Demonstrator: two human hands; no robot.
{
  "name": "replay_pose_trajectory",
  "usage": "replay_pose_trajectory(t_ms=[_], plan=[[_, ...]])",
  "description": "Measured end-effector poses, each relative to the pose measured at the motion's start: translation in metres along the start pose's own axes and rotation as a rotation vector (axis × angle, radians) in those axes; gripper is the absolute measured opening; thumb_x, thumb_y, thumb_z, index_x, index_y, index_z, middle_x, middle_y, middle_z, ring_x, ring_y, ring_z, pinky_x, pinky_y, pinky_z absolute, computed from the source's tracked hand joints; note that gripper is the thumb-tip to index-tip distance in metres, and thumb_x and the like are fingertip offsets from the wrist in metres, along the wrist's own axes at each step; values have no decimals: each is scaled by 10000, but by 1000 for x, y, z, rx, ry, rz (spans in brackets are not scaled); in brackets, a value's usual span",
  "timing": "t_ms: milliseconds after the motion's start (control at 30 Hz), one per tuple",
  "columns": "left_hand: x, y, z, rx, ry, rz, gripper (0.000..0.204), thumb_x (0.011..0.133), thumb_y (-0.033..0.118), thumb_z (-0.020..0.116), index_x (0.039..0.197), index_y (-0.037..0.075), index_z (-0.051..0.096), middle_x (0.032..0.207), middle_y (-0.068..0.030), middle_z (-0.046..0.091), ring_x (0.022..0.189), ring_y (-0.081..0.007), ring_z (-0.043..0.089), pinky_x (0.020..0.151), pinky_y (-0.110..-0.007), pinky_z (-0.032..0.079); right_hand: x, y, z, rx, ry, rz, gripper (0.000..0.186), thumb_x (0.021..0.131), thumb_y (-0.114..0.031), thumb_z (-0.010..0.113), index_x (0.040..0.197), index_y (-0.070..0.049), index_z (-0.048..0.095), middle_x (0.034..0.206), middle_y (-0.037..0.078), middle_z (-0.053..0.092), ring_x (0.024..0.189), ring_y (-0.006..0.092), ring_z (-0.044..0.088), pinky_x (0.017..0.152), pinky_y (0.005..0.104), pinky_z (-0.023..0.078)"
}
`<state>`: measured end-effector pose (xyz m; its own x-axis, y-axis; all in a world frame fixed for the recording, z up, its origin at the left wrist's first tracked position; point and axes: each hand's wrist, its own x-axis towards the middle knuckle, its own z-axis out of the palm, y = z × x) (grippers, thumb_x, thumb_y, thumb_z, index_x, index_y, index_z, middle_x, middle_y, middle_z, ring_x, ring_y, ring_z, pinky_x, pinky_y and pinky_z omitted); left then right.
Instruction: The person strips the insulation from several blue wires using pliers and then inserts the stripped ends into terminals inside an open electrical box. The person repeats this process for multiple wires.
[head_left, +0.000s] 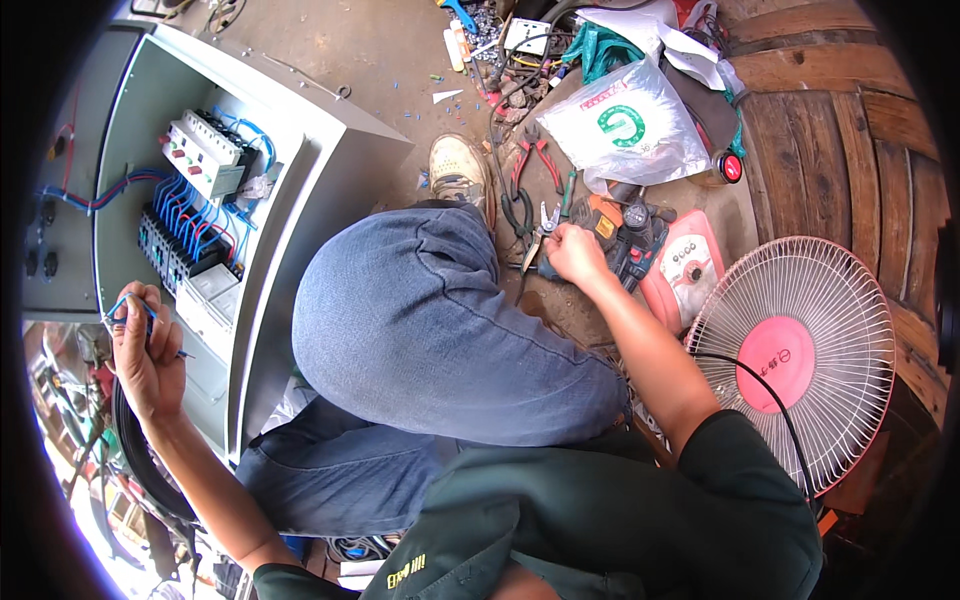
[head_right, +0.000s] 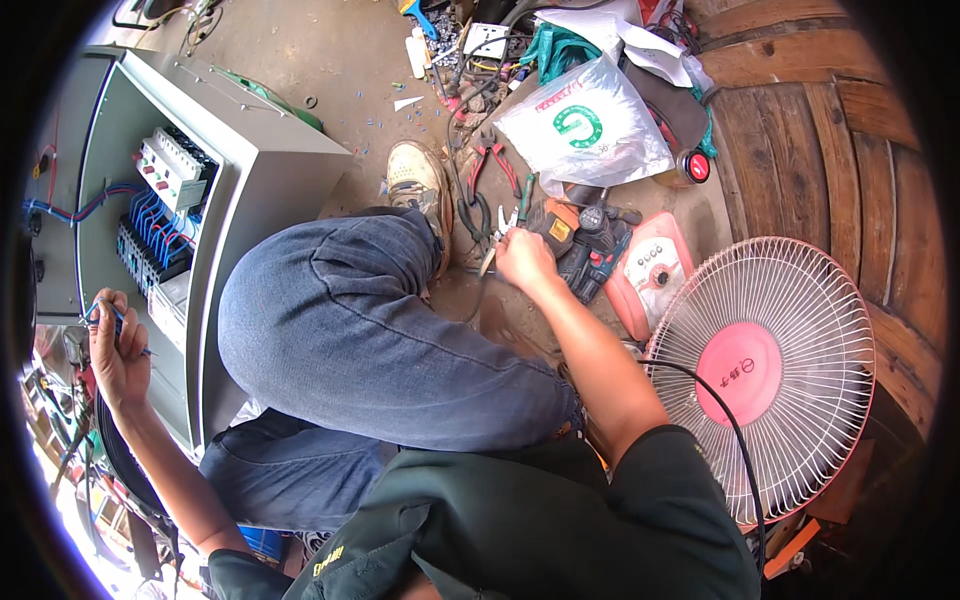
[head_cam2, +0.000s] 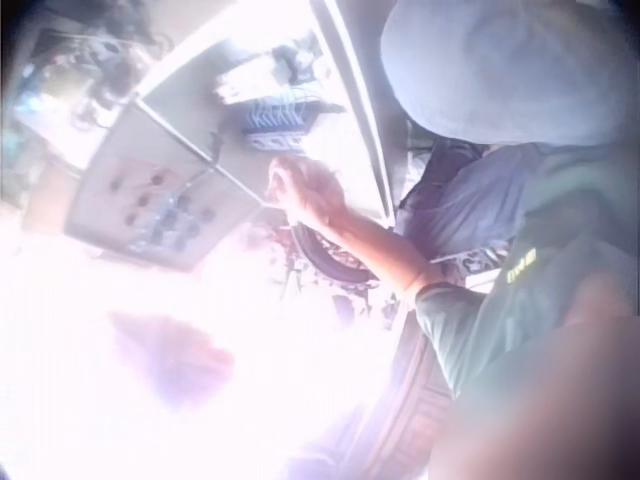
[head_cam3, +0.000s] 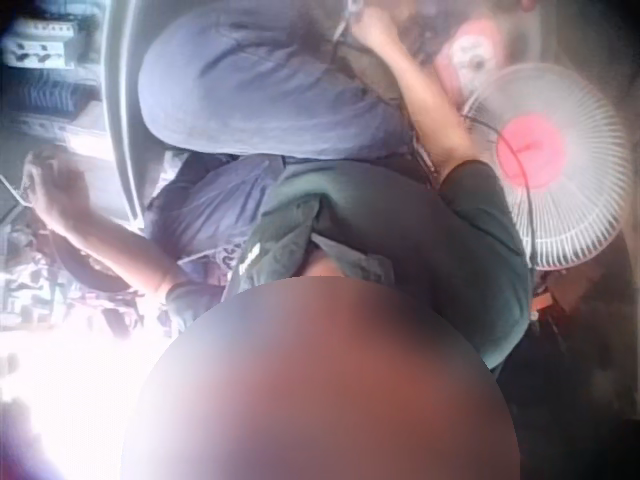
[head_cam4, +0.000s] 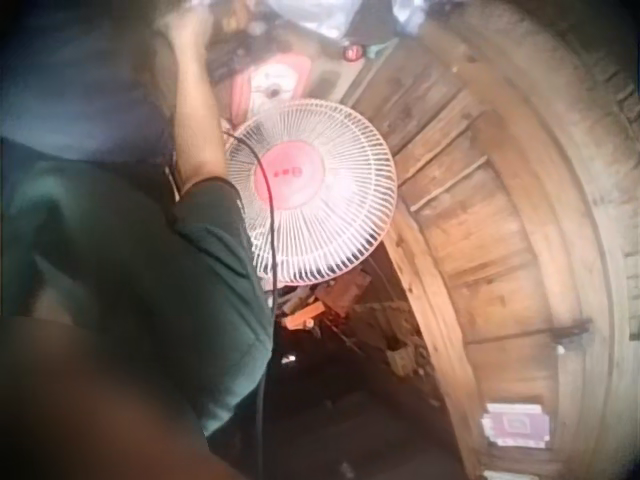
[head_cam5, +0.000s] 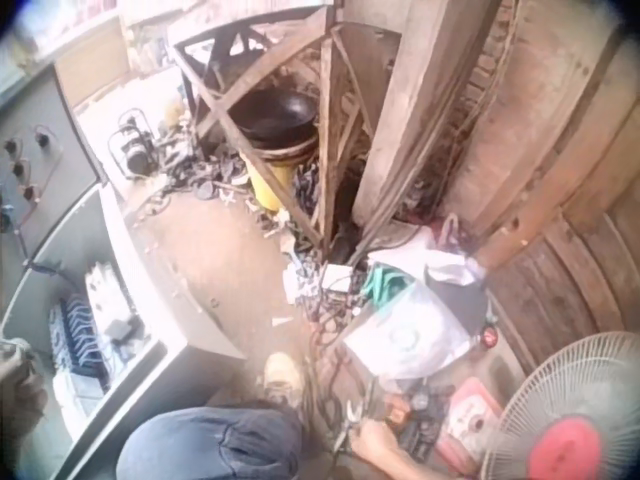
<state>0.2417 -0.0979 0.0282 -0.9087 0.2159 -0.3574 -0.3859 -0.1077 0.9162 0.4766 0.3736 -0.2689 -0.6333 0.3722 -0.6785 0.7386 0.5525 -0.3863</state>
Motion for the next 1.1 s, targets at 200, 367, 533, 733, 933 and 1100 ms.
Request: replay_pose_trajectory(t_ms=[200,367,533,733,933,1100], plan=[[7,-4,6,50,-23,15,258,1016,186,579,1216,34,518,997,-30,497,561,-14,332,449,-178,245,5,-15,16,-80,-28,63,234,889,-238,623,959,-30,705,987,223,703,993,382,674,875,476,523],[0,-9,14,18,32,-12,218,1011,170,580,1173,35,527,969,-18,525,541,-10,344,451,-179,236,29,37,-42,71,905,-349,194,823,-56,565,974,-13,679,830,204,654,831,364,654,788,446,520],[-8,-7,22,49,86,-17,278,961,179,656,1183,33,572,916,8,549,555,5,375,463,-173,263,123,193,-105,-149,409,-139,330,757,-143,574,1029,-22,717,1013,255,687,948,448,659,843,472,514],[-8,-3,25,1,97,-40,205,986,199,628,1123,48,605,968,-10,582,566,-19,360,489,-186,288,162,262,-80,-244,23,108,343,837,-105,573,1152,-104,709,1139,211,688,1105,358,650,952,405,490],[22,13,17,47,89,-73,223,979,187,635,1140,39,591,1012,-22,582,583,-14,371,497,-182,295,99,155,-118,-476,337,393,355,854,-126,575,1191,-176,676,1137,183,690,1067,356,657,953,494,482],[89,14,15,109,73,-30,291,947,156,664,1194,35,568,982,-21,596,571,4,375,488,-178,297,56,34,-151,-307,706,191,317,925,-264,627,1224,-161,610,1075,178,692,959,339,671,884,533,471]])
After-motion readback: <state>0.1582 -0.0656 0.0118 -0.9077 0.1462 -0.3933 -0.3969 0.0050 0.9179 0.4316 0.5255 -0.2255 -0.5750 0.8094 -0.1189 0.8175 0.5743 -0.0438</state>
